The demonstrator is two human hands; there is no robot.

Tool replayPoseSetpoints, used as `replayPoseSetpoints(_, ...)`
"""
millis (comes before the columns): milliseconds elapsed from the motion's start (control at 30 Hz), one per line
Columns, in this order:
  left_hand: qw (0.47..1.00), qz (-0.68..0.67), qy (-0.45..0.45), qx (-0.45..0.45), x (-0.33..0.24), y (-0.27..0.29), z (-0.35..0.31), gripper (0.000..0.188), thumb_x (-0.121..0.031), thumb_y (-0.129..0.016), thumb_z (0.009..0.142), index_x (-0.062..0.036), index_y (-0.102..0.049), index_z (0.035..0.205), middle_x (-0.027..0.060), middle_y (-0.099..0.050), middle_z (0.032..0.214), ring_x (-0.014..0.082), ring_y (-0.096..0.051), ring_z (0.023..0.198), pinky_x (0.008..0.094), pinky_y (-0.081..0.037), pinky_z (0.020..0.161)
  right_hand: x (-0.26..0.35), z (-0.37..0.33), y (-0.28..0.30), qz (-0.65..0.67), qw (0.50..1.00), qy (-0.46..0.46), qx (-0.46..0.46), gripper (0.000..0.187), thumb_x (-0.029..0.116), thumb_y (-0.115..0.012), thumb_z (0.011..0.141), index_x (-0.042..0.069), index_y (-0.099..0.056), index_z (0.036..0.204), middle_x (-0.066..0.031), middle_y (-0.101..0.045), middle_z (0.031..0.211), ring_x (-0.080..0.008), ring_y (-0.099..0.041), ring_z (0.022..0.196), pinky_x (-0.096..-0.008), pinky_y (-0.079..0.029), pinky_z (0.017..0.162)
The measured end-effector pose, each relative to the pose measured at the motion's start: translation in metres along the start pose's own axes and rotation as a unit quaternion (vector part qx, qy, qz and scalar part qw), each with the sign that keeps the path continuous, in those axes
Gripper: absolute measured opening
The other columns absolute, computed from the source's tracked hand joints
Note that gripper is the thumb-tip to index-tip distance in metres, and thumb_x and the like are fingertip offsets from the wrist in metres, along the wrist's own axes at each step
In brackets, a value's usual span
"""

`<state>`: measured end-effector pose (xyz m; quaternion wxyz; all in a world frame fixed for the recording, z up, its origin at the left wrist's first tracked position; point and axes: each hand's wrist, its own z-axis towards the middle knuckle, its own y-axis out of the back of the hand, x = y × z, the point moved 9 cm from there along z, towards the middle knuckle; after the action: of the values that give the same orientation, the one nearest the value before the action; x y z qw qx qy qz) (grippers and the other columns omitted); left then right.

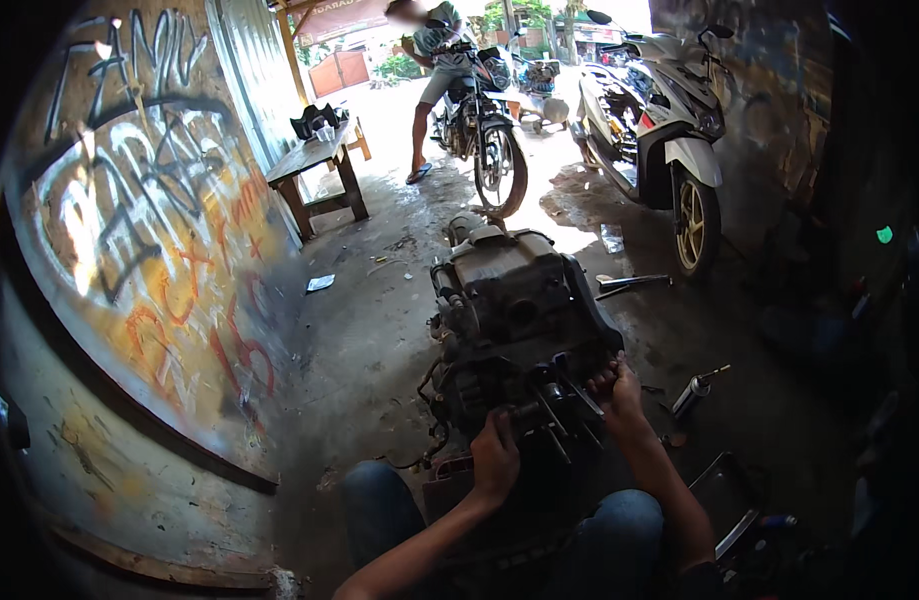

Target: Disassembling engine cylinder blocks and cleaning the mechanical hardware component using a spray cleaner.

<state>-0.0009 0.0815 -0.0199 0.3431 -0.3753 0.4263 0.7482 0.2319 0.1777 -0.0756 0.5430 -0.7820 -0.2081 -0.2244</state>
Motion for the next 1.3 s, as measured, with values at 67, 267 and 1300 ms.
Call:
replayPoseSetpoints(67,1.000,-0.007,0.010,0.008,0.000,0.000,-0.001,0.042,-0.032,-0.035,0.103,0.0015,-0.060,0.102,0.0250,-0.063,0.082,0.0402,-0.063,0.077,0.0422,-0.046,0.066,0.001,0.000,0.003,-0.005,1.000,0.001,-0.003,0.032,0.036,-0.039,0.102,0.013,-0.042,0.080,0.0033,-0.024,0.057,-0.0116,-0.023,0.050,-0.0307,-0.032,0.053)
replayPoseSetpoints(267,0.993,-0.035,0.114,0.006,0.032,0.008,-0.009,0.049,-0.037,-0.034,0.103,0.0038,-0.060,0.099,0.0223,-0.063,0.078,0.0349,-0.062,0.070,0.0432,-0.045,0.067,0.004,-0.002,-0.001,-0.009,1.000,-0.007,0.011,0.031,0.036,-0.039,0.102,0.013,-0.043,0.082,0.0034,-0.025,0.057,-0.0118,-0.025,0.050,-0.0313,-0.035,0.055)
replayPoseSetpoints(1300,0.919,0.030,0.297,0.260,0.039,-0.027,0.020,0.054,-0.037,-0.030,0.102,0.0056,-0.061,0.089,0.0242,-0.065,0.081,0.0361,-0.065,0.078,0.0434,-0.048,0.071,0.004,0.002,-0.001,-0.020,0.999,0.013,0.040,0.033,0.037,-0.035,0.103,0.016,-0.043,0.079,0.0049,-0.024,0.056,-0.0109,-0.024,0.049,-0.0296,-0.030,0.053)
